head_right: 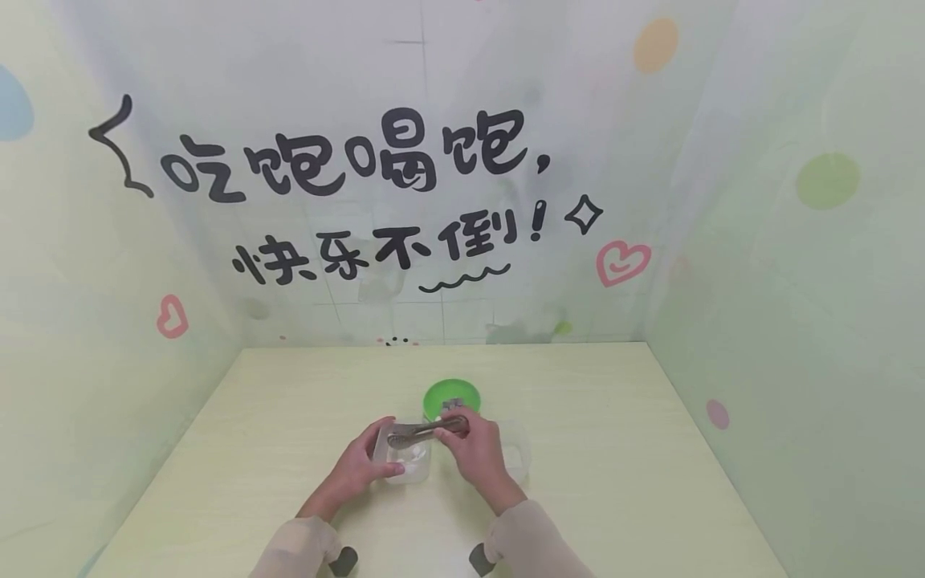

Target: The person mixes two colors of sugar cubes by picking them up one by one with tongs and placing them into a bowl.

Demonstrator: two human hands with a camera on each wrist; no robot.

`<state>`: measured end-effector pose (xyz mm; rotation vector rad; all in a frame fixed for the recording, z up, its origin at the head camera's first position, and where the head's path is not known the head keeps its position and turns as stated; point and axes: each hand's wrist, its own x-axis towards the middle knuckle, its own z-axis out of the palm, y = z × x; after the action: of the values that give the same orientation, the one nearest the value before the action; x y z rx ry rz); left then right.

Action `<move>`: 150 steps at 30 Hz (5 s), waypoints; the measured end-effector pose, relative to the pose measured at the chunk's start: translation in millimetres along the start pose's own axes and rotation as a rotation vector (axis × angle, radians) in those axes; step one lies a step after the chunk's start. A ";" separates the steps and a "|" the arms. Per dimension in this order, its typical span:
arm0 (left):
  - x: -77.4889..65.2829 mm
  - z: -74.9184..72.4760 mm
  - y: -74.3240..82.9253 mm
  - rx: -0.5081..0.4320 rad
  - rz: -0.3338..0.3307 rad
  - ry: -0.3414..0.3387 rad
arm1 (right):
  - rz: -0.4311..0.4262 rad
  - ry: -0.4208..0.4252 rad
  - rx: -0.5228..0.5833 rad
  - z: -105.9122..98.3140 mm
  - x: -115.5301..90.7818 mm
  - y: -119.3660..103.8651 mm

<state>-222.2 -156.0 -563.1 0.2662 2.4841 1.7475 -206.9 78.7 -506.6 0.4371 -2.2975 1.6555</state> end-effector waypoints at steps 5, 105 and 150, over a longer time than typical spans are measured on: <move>-0.5 0.2 -0.5 0.000 0.000 0.005 | -0.006 0.033 0.034 -3.3 0.1 0.1; -0.3 2.2 1.9 -0.004 -0.002 0.009 | 0.115 -0.004 0.075 -19.3 -0.1 -20.3; 0.4 0.6 0.2 0.024 -0.012 -0.002 | 0.063 -0.012 -0.021 4.9 -0.7 0.0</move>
<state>-222.5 -155.4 -563.1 0.2540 2.5014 1.7129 -206.5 74.1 -508.4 0.3747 -2.3579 1.6607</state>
